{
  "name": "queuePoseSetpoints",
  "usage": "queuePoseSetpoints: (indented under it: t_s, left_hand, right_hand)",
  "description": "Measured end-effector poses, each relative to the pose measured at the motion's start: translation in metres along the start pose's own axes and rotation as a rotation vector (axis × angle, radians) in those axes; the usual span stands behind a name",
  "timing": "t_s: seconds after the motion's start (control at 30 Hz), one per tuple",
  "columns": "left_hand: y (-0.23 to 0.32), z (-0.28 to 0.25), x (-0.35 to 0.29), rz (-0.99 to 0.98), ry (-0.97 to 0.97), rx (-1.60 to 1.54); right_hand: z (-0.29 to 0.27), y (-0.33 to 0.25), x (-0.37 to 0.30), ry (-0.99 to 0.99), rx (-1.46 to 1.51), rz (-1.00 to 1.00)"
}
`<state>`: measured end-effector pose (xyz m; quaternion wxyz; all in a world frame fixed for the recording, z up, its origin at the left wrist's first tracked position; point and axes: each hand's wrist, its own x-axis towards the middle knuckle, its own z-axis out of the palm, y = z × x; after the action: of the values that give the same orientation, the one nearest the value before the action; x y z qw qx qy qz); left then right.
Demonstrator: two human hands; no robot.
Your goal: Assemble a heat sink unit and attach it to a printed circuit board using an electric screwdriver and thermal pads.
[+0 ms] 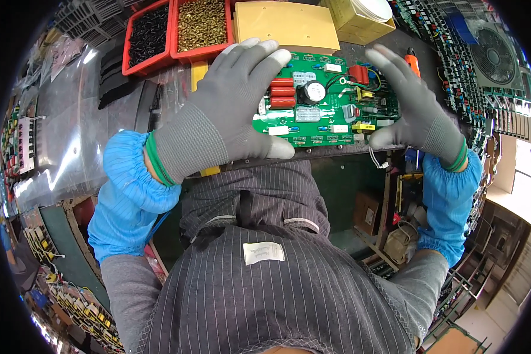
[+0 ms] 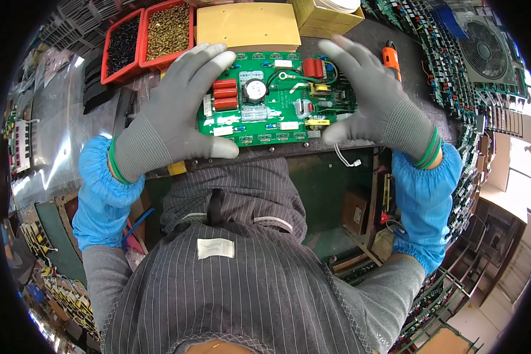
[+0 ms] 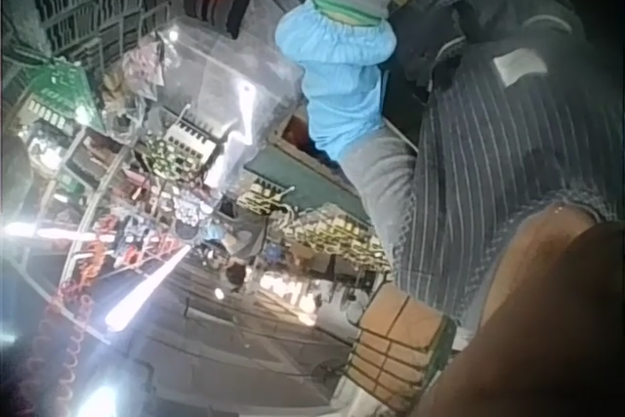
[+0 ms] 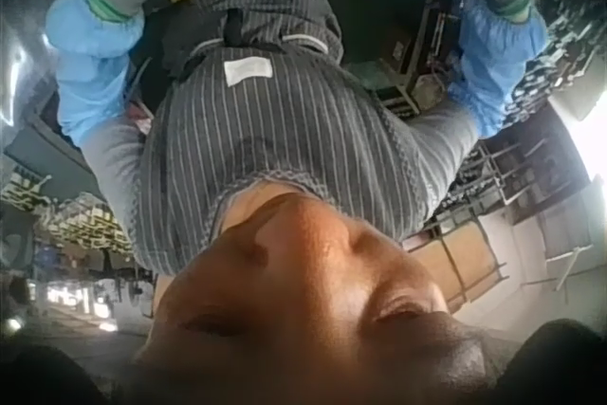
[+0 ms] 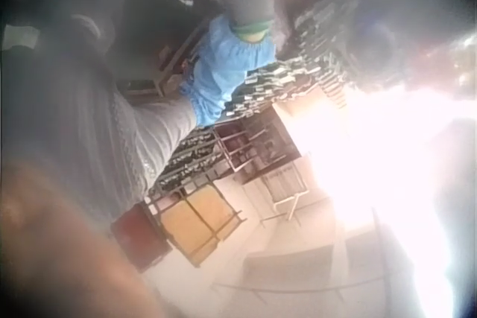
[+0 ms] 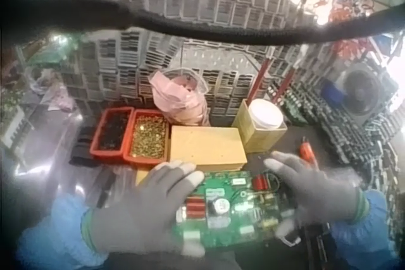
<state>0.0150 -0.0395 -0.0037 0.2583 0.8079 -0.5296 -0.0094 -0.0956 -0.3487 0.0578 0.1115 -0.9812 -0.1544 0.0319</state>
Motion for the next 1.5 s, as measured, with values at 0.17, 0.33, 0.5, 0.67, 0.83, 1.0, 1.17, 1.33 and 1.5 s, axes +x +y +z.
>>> queuePoseSetpoints:
  t_s: [0.17, 0.33, 0.5, 0.67, 0.83, 1.0, 1.17, 1.33, 1.5]
  left_hand:
    - [-0.003, -0.004, -0.001, -0.005, -0.035, -0.088]
    - [-0.004, -0.004, -0.004, -0.041, -0.041, -0.106]
    - [0.001, 0.001, -0.003, -0.048, 0.004, -0.101]
    - [0.003, 0.007, 0.001, -0.005, 0.049, -0.079]
    - [0.000, 0.009, -0.001, 0.012, 0.063, -0.078]
    - [-0.001, 0.008, 0.003, 0.013, 0.071, -0.081]
    - [-0.003, 0.009, 0.003, 0.012, 0.050, -0.073]
    - [0.001, 0.009, 0.000, -0.001, 0.030, -0.055]
    - [0.000, 0.010, -0.003, 0.016, 0.068, -0.111]
  right_hand:
    - [0.015, -0.002, -0.008, 0.009, 0.154, 0.097]
    - [0.016, -0.002, -0.004, 0.003, 0.126, 0.071]
    - [0.011, 0.002, -0.004, -0.007, 0.207, 0.050]
    - [0.009, 0.005, -0.008, -0.018, 0.222, 0.065]
    - [0.010, 0.001, -0.006, -0.026, 0.189, 0.115]
    - [0.007, 0.003, -0.005, -0.052, 0.096, 0.116]
    - [-0.015, -0.012, 0.007, 0.046, -0.060, 0.010]
    - [0.009, -0.035, 0.028, -0.077, -0.220, -0.033]
    - [0.018, -0.036, 0.027, -0.106, -0.089, 0.037]
